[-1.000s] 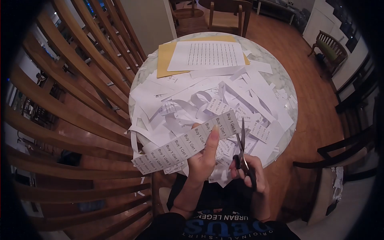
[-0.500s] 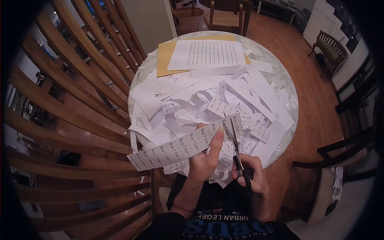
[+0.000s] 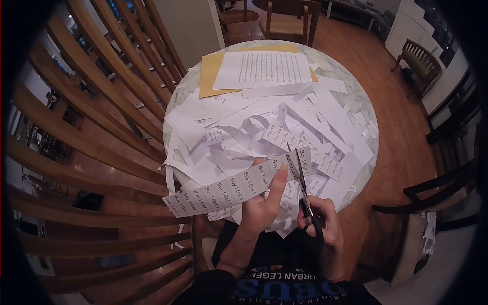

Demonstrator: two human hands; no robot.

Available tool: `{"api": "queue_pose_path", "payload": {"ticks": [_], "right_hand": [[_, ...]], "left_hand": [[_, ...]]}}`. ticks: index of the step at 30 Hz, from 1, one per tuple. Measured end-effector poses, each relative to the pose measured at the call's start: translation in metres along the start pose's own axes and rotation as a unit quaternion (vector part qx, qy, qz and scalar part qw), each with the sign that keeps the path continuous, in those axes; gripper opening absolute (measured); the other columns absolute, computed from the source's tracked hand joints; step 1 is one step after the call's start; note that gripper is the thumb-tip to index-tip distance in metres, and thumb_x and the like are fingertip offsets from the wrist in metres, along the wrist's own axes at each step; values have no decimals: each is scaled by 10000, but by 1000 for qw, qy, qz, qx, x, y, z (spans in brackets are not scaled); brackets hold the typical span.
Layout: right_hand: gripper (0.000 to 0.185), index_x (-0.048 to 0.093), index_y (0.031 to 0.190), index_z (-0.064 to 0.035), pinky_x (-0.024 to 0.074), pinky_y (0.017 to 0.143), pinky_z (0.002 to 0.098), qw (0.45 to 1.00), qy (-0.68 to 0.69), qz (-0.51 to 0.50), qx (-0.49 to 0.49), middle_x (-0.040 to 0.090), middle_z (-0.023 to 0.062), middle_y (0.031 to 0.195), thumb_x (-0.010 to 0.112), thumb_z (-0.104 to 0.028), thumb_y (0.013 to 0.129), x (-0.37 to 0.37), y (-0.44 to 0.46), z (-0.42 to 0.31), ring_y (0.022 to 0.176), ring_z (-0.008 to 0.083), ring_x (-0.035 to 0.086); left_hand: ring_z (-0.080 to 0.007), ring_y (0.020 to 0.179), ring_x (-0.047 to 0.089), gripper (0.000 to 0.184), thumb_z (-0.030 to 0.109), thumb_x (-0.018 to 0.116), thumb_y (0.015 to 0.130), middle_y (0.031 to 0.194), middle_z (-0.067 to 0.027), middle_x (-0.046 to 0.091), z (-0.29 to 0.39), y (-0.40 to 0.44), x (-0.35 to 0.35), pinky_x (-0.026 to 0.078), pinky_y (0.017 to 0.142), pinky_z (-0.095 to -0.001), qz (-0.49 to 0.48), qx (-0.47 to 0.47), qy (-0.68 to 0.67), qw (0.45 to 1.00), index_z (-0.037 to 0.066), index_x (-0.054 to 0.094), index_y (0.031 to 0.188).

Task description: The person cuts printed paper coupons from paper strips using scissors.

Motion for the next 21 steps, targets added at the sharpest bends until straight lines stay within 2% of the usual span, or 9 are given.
{"api": "queue_pose_path", "payload": {"ticks": [14,21], "right_hand": [[311,515,686,-29,212,412,165,1000,13,14,8,498,-42,557,739,-231,610,-1,-1,-4,442,-11,336],[299,518,654,-24,196,412,187,999,-17,45,-8,452,-54,522,754,-199,598,-1,-1,1,452,-2,309]], "left_hand": [[-41,703,434,78,63,518,872,748,-2,486,1,2,5,362,617,-178,0,3,3,1000,-8,494,893],[-25,694,416,63,58,507,877,746,14,472,2,2,5,351,607,-166,10,0,-14,1000,5,474,879]]}}
Point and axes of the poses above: each hand's wrist, its own y-axis towards the middle knuckle, its own x-axis out of the palm, z = x × y, the point moved 1 cm from there along y, towards the middle knuckle
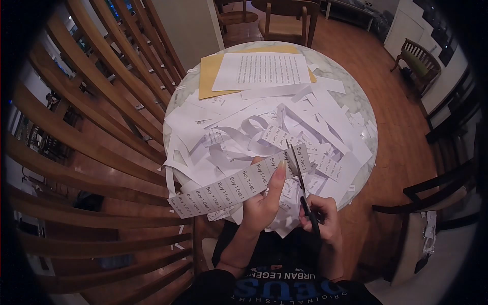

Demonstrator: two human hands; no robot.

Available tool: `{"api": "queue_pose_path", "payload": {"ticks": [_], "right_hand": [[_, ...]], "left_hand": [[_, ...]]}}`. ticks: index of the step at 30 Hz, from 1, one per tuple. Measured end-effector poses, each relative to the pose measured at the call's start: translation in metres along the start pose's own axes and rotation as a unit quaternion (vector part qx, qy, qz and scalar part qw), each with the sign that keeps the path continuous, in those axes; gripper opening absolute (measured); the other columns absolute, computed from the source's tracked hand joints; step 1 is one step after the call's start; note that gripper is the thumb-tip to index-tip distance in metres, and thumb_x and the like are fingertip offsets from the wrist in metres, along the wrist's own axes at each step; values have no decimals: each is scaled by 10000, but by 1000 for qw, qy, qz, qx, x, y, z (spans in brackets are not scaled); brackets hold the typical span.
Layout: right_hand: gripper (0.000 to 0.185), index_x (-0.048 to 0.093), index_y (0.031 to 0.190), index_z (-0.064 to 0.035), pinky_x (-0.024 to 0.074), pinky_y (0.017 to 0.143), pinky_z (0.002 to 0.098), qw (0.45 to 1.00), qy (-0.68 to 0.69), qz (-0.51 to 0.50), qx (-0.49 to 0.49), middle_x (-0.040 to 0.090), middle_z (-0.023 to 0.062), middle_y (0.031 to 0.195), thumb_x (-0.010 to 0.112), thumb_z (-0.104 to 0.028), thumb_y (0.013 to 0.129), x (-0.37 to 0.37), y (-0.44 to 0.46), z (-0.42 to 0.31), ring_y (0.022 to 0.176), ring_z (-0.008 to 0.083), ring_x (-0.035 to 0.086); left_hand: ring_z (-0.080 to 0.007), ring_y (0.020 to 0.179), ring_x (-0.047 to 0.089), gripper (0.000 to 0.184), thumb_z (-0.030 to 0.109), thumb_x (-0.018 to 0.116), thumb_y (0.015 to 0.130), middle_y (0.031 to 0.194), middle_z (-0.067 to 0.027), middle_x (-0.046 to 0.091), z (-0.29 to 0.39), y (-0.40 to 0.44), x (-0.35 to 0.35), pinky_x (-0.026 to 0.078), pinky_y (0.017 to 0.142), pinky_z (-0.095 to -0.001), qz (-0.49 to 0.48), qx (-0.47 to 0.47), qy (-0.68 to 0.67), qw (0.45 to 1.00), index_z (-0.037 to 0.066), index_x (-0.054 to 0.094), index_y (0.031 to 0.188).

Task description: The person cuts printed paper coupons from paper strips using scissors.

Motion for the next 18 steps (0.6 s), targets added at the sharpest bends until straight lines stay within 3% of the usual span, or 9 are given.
{"api": "queue_pose_path", "payload": {"ticks": [18], "right_hand": [[227,534,620,-15,200,398,197,997,-78,28,-1,429,-51,487,740,-111,633,-1,1,1,435,4,298]], "left_hand": [[-12,658,377,79,70,500,885,711,35,441,0,2,-2,315,576,-155,14,-7,2,1000,24,454,839]]}}
Point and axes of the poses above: each hand's wrist, its own y-axis towards the middle knuckle, its own x-axis out of the palm, z = x × y, the point moved 1 cm from there along y, towards the middle knuckle
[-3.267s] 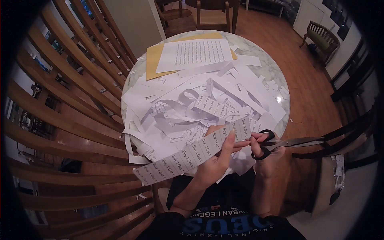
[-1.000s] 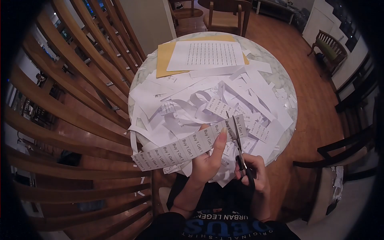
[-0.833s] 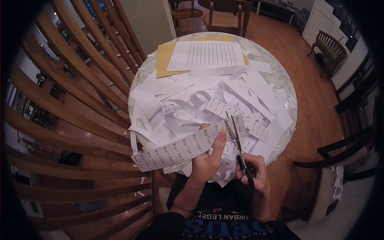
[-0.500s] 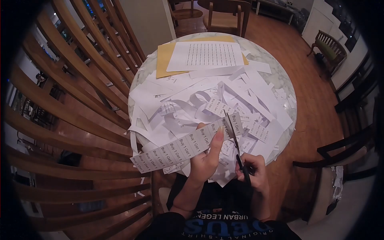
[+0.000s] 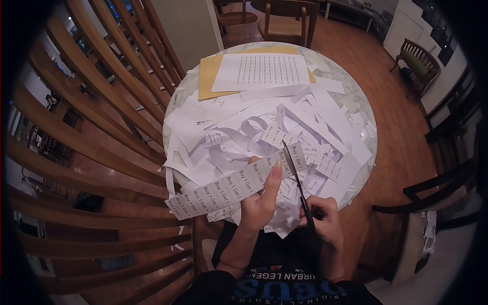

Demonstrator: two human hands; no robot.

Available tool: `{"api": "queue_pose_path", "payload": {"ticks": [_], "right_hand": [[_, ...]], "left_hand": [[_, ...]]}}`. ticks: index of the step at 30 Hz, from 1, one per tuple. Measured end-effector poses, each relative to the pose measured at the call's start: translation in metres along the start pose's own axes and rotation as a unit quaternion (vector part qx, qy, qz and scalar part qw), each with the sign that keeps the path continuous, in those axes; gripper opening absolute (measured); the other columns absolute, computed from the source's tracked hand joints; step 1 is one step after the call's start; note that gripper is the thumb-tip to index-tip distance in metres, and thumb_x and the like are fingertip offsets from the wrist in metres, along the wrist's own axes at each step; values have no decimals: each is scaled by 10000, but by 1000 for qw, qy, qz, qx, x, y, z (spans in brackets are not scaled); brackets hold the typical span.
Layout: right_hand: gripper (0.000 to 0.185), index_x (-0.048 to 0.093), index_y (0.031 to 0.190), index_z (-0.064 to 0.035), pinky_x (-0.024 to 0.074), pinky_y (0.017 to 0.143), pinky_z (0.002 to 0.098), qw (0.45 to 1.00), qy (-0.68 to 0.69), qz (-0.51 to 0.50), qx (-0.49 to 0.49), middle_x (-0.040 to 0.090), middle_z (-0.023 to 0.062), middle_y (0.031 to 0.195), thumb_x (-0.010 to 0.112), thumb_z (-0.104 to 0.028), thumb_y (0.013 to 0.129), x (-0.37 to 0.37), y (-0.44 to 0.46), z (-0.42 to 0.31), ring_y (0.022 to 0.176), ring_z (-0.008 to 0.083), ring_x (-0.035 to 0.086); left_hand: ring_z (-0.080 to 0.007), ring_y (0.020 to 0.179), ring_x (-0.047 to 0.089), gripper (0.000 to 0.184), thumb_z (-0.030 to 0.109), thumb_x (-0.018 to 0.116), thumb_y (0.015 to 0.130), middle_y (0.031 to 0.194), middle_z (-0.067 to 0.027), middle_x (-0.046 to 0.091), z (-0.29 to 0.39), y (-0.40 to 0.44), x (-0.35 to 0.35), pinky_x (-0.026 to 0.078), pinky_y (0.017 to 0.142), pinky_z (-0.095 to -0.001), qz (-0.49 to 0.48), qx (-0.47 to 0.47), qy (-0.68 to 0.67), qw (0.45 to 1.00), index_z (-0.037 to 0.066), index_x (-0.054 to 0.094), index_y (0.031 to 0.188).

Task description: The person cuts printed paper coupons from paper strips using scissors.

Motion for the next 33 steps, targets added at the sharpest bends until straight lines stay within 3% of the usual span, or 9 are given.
{"api": "queue_pose_path", "payload": {"ticks": [17,19,26,28,33], "right_hand": [[207,540,610,-2,210,410,207,1000,11,15,20,403,-51,472,726,-80,659,-2,2,5,453,12,310],[168,552,667,6,313,434,167,999,-2,-13,32,520,-14,537,697,-73,698,-5,2,5,478,22,448],[144,549,662,2,291,399,171,998,-6,0,55,509,-14,511,672,-56,708,-1,5,-4,442,14,428],[189,547,611,10,238,424,201,995,17,37,88,409,-53,486,699,-79,679,1,5,-2,471,15,333],[184,526,628,-4,231,425,190,994,70,31,77,417,-55,491,682,-89,674,-1,3,1,466,10,329]], "left_hand": [[-16,640,370,114,78,520,878,704,39,435,-10,4,1,311,555,-160,14,-10,4,1000,13,465,802],[-20,644,385,104,73,524,875,703,35,443,-12,5,2,323,556,-164,16,-4,-7,1000,-4,486,817],[-35,708,460,110,76,514,881,779,3,535,-19,6,1,373,616,-170,22,-56,-49,997,-27,533,915],[-47,780,497,162,94,493,895,862,-20,583,-22,9,1,402,671,-183,-29,-70,-61,995,-35,550,975],[-61,837,518,209,116,478,904,898,-41,604,-27,7,-3,418,714,-200,-9,-117,-64,991,-36,571,1012]]}}
Point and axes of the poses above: each hand's wrist, its own y-axis towards the middle knuckle, its own x-axis out of the palm, z = x × y, the point moved 1 cm from there along y, towards the middle knuckle
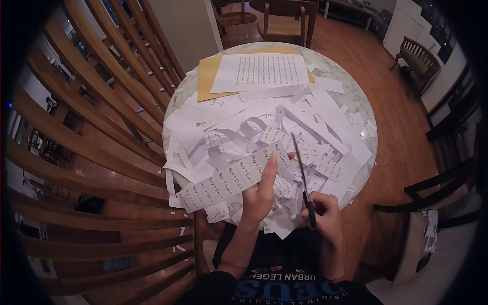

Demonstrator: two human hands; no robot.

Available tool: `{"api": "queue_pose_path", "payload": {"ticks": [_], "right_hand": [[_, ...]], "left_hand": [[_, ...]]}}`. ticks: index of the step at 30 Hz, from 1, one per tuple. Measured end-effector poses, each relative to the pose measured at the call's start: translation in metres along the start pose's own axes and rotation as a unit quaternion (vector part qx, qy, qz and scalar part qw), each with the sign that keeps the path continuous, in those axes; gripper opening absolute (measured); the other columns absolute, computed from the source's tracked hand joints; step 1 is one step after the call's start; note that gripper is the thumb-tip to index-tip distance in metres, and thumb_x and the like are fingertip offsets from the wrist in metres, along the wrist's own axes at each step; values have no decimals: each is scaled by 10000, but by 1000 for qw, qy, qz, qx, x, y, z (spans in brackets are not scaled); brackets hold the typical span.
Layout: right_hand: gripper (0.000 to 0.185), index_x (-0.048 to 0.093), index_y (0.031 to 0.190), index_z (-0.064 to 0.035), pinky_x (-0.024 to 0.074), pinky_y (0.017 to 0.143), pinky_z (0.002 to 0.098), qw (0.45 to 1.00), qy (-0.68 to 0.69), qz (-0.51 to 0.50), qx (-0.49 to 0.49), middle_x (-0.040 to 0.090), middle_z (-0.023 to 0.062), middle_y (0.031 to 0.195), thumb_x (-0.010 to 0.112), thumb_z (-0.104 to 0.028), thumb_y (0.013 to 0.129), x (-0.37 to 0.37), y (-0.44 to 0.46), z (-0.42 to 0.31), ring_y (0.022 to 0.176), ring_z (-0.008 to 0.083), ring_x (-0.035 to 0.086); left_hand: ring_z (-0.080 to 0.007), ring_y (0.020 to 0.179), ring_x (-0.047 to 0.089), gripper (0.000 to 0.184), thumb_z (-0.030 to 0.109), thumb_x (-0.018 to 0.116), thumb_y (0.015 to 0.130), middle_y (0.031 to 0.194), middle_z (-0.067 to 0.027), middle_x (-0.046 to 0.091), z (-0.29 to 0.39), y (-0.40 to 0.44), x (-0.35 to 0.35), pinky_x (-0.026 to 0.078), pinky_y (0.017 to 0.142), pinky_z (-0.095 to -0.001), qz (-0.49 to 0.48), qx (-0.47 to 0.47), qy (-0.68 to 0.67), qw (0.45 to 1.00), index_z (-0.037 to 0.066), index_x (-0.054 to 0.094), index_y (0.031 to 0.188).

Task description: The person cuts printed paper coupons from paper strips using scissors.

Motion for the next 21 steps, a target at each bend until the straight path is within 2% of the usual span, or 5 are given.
{"api": "queue_pose_path", "payload": {"ticks": [7,11,14,17,21], "right_hand": [[312,501,694,-13,221,422,183,995,51,-74,-43,460,-39,545,667,-270,631,-6,-2,-3,454,10,341],[267,502,714,-19,272,447,177,993,23,-110,-41,499,-18,589,678,-211,653,-3,-4,-9,485,22,382],[261,494,801,-22,335,519,169,991,113,-36,-64,551,30,718,689,-132,666,13,-5,-17,571,38,439],[342,456,916,-36,364,603,171,967,191,104,-133,552,85,866,686,-60,664,10,-3,-15,682,61,476],[302,464,856,-24,397,659,210,958,207,145,-134,542,83,803,673,13,641,-1,-6,-19,714,104,510]], "left_hand": [[-71,705,499,206,144,445,912,758,-38,557,7,-7,4,395,609,-210,42,78,55,994,-25,562,893],[-86,637,463,273,150,408,904,741,-50,544,11,-14,6,369,604,-229,26,49,65,996,-57,578,960],[-80,642,466,244,152,417,894,718,-36,519,5,-18,6,366,587,-213,-4,37,22,999,-40,568,897],[-89,620,459,151,109,467,878,778,-44,474,4,-16,7,368,548,-223,-192,-8,60,980,-32,504,837],[-99,657,482,140,93,498,862,812,-62,481,3,-17,19,391,574,-230,-229,27,95,968,-44,524,877]]}}
Point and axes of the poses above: each hand's wrist, its own y-axis towards the middle knuckle, its own x-axis out of the palm, z = x × y, the point moved 1 cm from there along y, towards the middle knuckle
